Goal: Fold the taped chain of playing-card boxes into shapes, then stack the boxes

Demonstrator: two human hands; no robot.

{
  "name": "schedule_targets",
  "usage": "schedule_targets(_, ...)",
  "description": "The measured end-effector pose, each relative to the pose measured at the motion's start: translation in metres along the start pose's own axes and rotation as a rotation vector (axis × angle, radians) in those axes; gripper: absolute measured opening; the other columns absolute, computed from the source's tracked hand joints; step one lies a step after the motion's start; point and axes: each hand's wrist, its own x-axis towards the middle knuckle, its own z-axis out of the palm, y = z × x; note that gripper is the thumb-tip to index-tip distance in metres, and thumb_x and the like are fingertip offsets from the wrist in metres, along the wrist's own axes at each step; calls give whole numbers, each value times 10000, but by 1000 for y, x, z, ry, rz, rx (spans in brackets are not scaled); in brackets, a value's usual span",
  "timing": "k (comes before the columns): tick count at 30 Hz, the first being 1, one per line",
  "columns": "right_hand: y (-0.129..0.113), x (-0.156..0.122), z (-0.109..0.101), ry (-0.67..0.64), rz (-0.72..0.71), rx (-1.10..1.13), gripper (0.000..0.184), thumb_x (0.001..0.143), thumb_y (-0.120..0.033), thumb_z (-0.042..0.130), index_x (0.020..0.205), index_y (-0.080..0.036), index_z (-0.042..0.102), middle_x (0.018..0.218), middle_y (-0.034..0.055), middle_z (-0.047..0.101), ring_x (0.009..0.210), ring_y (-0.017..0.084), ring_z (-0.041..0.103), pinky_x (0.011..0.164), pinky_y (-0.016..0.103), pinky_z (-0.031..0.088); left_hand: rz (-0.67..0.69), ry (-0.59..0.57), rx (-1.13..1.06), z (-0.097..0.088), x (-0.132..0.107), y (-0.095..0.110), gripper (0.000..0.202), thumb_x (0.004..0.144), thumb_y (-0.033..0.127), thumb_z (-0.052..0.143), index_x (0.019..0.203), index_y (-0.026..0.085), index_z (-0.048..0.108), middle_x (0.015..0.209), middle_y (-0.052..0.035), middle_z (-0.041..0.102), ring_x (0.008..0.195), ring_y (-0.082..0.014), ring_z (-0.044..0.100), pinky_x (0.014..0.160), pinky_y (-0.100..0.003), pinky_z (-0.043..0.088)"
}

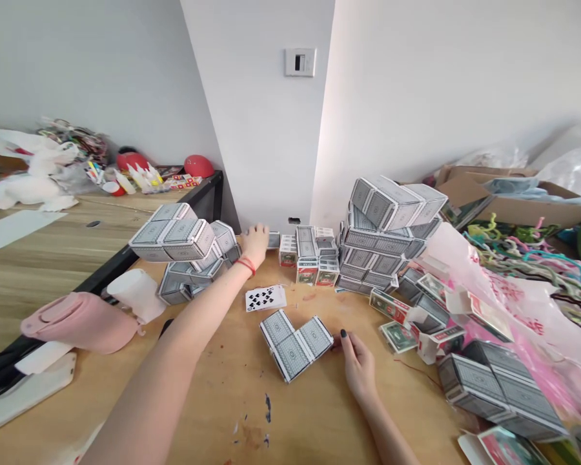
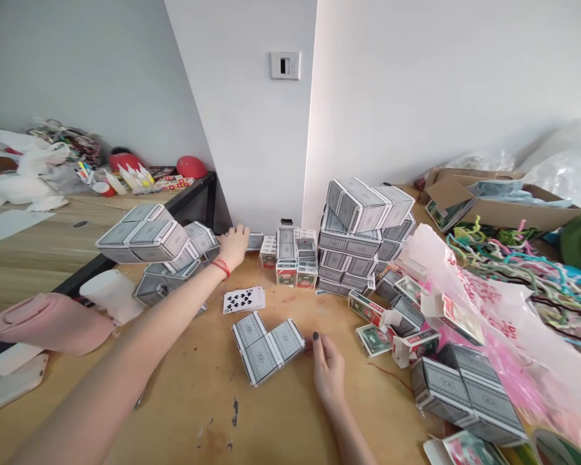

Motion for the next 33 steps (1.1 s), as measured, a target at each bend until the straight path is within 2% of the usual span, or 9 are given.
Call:
schedule_targets(6,2,0,0,1,0,-17,509,840,-613,460,736,-162,671,707,69,684,633,206,608,649,299,474,69,57,-156,37,-55,-22,421,709,97,595,1120,127,510,1293,-161,472,1286,-260,394,1051,-352,362)
schedule_targets(11,3,-1,2,8,17,-14,495,844,-601,466,769,-162,681,736,79,692,672,220,623,662,306,483,-135,137,-257,49,-26,-22,489,858,354,470,1263,88,407,1288,-200,465,1272,-276,420,1061,-404,349)
schedule_targets(15,1,-4,-2,12,-1,68,475,864,-580,450,883,-165,680,912,121,707,819,256,651,740,343,515,-200,81,-317,57,1,-18,642,779,384,574,1321,88,398,1409,-233,364,1229,-326,486,969,-396,439)
schedule_targets(18,-3,-8,-8,-160,-129,175,504,857,-575,476,1196,-215,574,1279,136,578,1149,296,562,945,410,472,-181,33,-347,61,6,-23,633,743,327,609,1330,157,442,1474,-182,320,1196,-333,524,928,-385,472)
schedule_targets(20,-6,-11,-11,-298,-209,182,679,800,-597,554,1365,-245,418,1446,129,417,1311,315,417,1062,459,372,-164,27,-362,60,5,-27,634,746,311,606,1342,169,447,1485,-167,321,1200,-345,520,941,-404,464)
schedule_targets(25,-11,-9,-7,-423,-239,-23,989,583,-405,827,1424,-217,342,1461,158,388,1350,343,354,1111,507,288,-99,89,-413,39,-8,-26,436,848,252,490,1270,149,524,1420,-120,443,1307,-260,420,1066,-369,369)
schedule_targets(29,-16,3,-3,-467,-226,-98,996,513,-283,855,1396,-231,396,1430,144,437,1320,331,403,1089,496,325,2,203,-565,4,-55,-18,352,907,185,351,1186,163,564,1259,-81,582,1242,-171,479,1072,-321,365)
schedule_targets(30,-17,8,-2,-482,-220,-95,1006,508,-273,856,1399,-230,391,1424,146,446,1311,326,416,1082,489,336,87,184,-662,-5,-73,-17,331,912,212,359,1159,182,578,1217,-73,606,1195,-172,518,1047,-323,393)
schedule_targets(33,-21,19,1,-508,-188,-38,981,514,-266,854,1385,-216,406,1382,152,494,1266,309,474,1058,462,372,463,-216,-811,-24,-127,-14,421,812,341,599,1225,275,552,1324,-38,539,1246,-208,482,1070,-345,375)
